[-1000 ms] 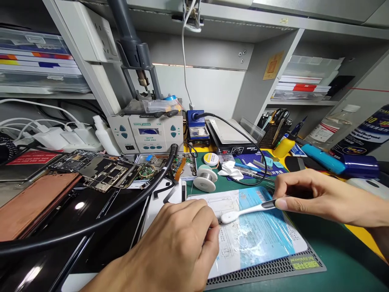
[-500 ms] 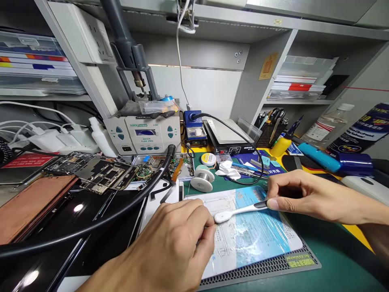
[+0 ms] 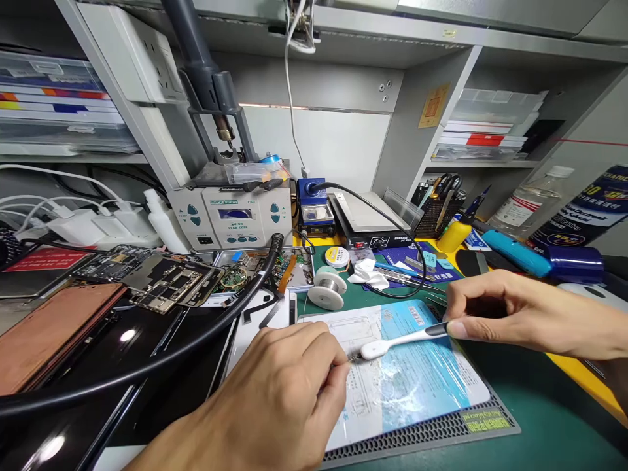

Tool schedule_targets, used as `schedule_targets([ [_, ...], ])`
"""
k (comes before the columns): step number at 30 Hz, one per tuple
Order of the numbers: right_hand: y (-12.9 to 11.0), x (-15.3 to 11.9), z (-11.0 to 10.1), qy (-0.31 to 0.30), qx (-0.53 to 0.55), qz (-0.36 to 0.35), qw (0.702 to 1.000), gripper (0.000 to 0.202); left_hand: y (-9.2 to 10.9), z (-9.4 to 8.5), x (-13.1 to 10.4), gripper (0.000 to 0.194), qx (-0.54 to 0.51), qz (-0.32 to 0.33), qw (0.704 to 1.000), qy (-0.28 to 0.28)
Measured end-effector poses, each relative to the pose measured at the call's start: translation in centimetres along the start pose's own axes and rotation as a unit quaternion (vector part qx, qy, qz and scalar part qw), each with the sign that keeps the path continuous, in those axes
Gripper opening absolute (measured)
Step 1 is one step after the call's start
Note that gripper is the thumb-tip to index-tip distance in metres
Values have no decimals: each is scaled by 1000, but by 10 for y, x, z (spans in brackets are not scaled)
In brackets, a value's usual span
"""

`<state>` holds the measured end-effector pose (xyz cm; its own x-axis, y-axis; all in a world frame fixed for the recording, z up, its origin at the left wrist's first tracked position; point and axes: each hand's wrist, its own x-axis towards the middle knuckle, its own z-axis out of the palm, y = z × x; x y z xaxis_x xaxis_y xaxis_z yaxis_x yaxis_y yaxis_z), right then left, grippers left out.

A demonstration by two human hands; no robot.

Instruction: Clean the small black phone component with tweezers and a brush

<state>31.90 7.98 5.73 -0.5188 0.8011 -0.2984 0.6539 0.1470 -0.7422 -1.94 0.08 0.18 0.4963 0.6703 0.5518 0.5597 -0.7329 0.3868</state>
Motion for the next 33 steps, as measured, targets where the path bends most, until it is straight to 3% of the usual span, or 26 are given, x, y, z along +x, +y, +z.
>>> schedule_targets([
  [17, -3, 3, 7, 13, 25, 1, 1000, 51, 1, -2, 0, 24, 3, -7, 1000, -4],
  [24, 2, 2, -1, 6, 18, 13, 1000, 49, 2, -4, 1, 25, -6, -8, 1000, -10],
  [30, -3, 5, 10, 3, 21, 8, 1000, 51, 1, -3, 1, 23, 0, -9, 1000, -3],
  [33, -1, 1, 4, 1, 11, 18, 1000, 51, 1, -3, 1, 23, -3, -11, 1000, -8],
])
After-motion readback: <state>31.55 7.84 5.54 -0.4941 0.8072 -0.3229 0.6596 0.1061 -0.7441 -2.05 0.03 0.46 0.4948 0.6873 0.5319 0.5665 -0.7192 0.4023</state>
